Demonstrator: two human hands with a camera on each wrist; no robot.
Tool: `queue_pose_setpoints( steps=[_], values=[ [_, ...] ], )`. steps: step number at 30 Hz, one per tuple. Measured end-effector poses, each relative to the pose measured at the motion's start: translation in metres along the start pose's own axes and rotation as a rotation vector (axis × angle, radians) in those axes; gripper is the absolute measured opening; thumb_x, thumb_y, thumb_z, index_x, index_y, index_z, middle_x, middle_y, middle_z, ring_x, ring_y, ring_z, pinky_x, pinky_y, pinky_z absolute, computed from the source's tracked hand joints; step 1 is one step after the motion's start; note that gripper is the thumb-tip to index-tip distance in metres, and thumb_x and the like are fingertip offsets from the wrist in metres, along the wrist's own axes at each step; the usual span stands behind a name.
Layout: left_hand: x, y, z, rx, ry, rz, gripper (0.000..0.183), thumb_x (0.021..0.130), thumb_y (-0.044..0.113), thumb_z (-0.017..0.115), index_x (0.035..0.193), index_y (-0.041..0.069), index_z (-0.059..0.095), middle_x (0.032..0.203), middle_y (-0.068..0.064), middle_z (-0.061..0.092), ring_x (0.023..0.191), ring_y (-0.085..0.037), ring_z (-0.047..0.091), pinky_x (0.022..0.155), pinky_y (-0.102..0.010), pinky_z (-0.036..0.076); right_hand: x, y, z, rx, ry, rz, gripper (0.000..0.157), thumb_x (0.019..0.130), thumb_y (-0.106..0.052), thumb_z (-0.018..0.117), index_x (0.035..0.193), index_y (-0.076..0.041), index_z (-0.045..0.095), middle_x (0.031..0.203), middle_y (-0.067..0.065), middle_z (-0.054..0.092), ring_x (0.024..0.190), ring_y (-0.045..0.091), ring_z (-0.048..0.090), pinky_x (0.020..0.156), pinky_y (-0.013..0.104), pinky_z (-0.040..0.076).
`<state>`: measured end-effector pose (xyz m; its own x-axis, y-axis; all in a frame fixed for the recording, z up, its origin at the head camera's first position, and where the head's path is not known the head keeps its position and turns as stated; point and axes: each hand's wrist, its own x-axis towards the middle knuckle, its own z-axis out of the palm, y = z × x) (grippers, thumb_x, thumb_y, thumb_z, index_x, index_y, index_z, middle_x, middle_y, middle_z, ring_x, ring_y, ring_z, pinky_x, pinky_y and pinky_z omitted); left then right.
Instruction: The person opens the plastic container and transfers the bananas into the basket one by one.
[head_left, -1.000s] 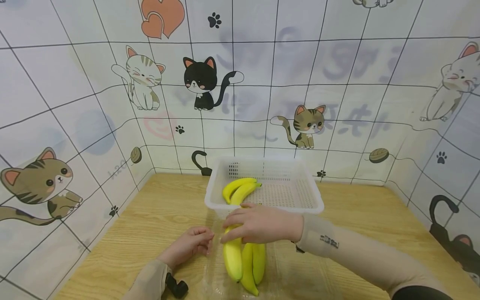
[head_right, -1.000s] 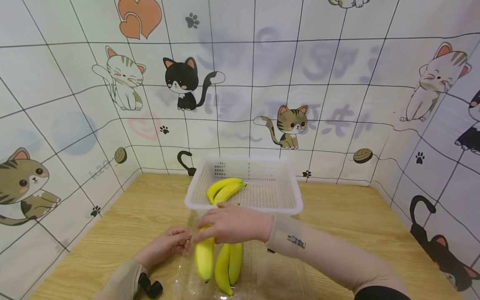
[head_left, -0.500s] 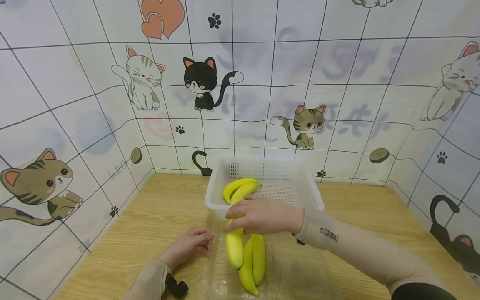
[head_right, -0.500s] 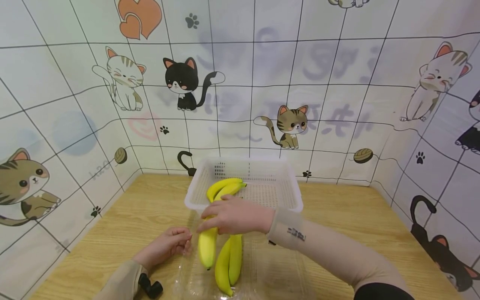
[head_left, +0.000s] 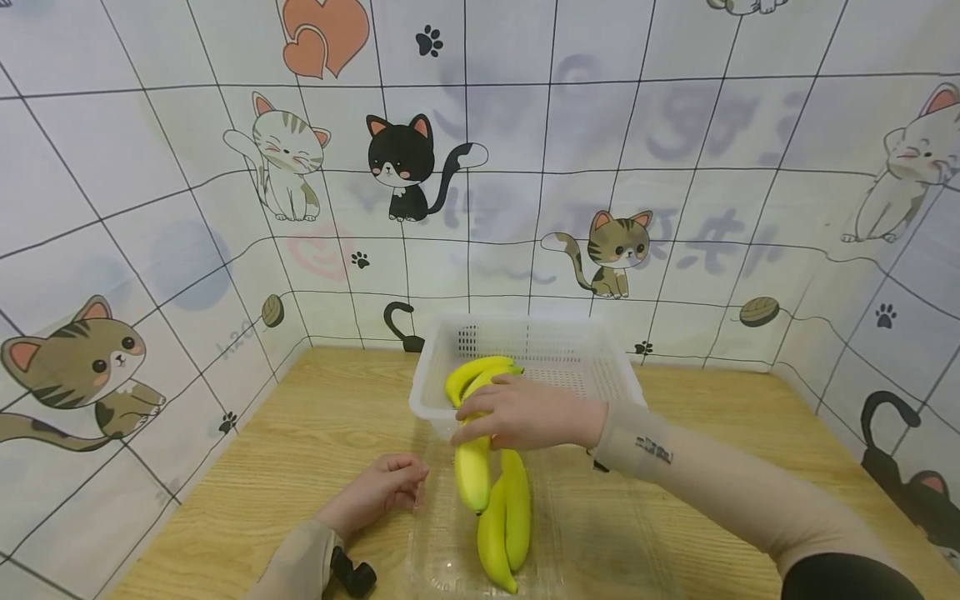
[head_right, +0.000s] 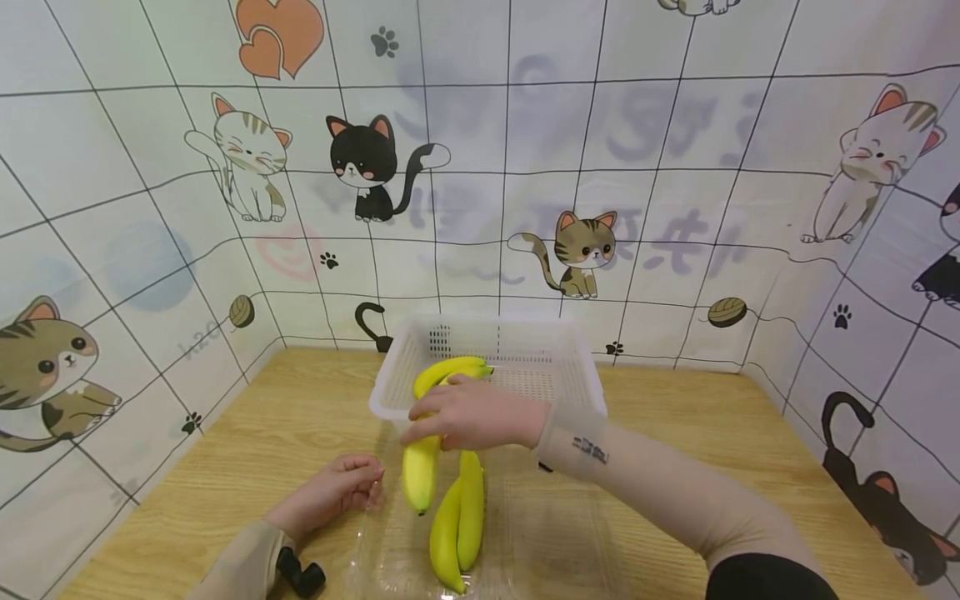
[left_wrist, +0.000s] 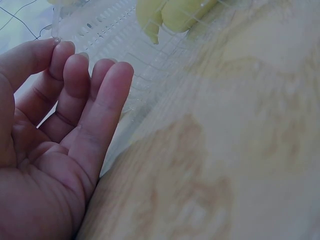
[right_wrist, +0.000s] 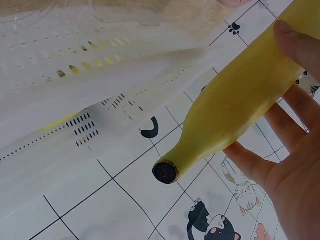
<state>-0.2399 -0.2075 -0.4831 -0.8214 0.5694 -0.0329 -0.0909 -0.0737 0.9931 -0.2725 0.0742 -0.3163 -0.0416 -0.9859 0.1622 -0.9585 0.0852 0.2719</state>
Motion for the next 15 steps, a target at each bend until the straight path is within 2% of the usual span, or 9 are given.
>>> queue_pose_setpoints(
  steps=[10,15],
  values=[
    [0.000,0.000,0.000,-0.004,-0.028,0.018,0.022,0.101,0.014,0.049,0.083,0.011,0.060,0.077,0.000,0.059,0.071,-0.011,0.058,0.070,-0.030,0.054,-0.004,0.022,0.003,0.026,0.007,0.013,0.050,0.079,-0.018,0.081,0.125,-0.026,0.063,0.123,0.000,0.061,0.114,0.016,0.056,0.087,0.041,0.050],
    [0.000,0.000,0.000,-0.009,-0.020,0.012,0.022,0.101,0.015,0.049,0.083,0.010,0.060,0.077,-0.001,0.059,0.071,-0.011,0.058,0.069,-0.030,0.054,-0.007,0.034,0.007,0.088,-0.008,0.046,0.050,0.080,-0.016,0.081,0.125,-0.023,0.063,0.124,0.000,0.061,0.115,0.016,0.056,0.087,0.041,0.049]
  ],
)
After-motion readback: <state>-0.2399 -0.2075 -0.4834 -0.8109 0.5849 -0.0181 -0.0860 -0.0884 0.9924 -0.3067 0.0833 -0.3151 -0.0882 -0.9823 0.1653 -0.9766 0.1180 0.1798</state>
